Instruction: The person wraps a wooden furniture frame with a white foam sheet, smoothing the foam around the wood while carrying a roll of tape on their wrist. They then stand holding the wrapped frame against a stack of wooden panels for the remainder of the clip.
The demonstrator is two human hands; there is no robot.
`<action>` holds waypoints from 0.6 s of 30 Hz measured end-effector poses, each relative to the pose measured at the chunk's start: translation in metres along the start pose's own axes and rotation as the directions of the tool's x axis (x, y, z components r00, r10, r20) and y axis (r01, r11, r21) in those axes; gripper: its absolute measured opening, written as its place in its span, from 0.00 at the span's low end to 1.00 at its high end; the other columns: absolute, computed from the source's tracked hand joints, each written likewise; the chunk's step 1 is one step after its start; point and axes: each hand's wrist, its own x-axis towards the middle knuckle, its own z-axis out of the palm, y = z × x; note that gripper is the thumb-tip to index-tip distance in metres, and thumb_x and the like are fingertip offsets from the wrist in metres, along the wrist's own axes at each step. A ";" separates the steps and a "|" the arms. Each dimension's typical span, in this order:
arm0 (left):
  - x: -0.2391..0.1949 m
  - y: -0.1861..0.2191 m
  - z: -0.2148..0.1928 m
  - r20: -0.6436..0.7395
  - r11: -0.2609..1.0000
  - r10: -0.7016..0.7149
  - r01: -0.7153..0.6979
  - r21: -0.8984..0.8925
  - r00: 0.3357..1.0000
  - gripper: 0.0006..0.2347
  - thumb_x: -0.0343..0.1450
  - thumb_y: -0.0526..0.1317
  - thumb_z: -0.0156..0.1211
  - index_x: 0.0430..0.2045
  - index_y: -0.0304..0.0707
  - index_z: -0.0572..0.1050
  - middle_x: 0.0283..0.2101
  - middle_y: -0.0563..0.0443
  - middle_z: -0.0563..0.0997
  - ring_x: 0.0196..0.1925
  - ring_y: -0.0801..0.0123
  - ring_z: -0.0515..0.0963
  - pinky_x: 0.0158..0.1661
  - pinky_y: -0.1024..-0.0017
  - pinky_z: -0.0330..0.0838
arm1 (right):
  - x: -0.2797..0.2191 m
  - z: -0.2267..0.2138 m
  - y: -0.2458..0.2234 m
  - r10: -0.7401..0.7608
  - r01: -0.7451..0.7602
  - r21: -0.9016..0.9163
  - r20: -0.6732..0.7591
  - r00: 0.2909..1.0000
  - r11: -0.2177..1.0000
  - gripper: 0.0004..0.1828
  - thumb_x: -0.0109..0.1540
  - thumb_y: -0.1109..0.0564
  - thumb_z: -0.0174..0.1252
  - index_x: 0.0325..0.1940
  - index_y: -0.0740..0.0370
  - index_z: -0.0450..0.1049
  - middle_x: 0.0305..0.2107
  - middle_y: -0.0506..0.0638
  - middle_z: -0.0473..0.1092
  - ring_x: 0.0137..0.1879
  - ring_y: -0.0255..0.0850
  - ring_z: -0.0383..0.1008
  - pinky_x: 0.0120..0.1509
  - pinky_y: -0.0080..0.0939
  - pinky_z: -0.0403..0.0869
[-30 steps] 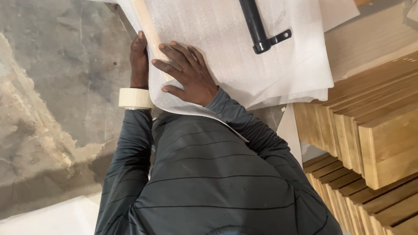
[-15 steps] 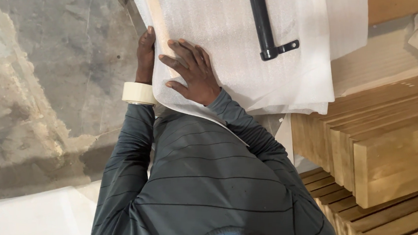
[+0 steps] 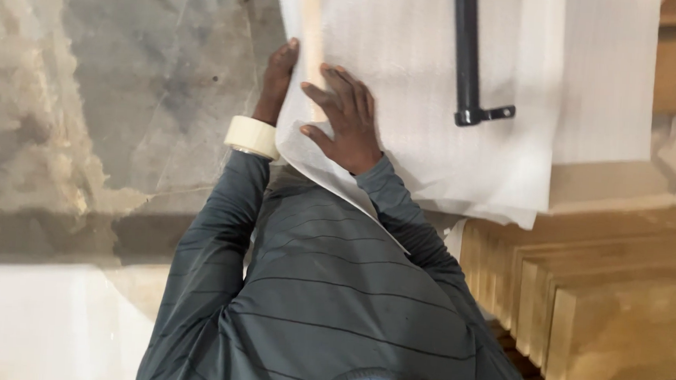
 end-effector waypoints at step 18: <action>-0.003 0.004 0.007 0.031 1.000 0.011 -0.011 -0.012 0.999 0.20 0.79 0.51 0.53 0.45 0.27 0.77 0.41 0.46 0.83 0.38 0.71 0.82 0.41 0.71 0.78 | -0.002 0.007 0.003 0.018 -0.019 -0.069 -0.016 1.000 0.997 0.35 0.68 0.33 0.60 0.75 0.46 0.64 0.74 0.53 0.54 0.81 0.53 0.51 0.82 0.59 0.51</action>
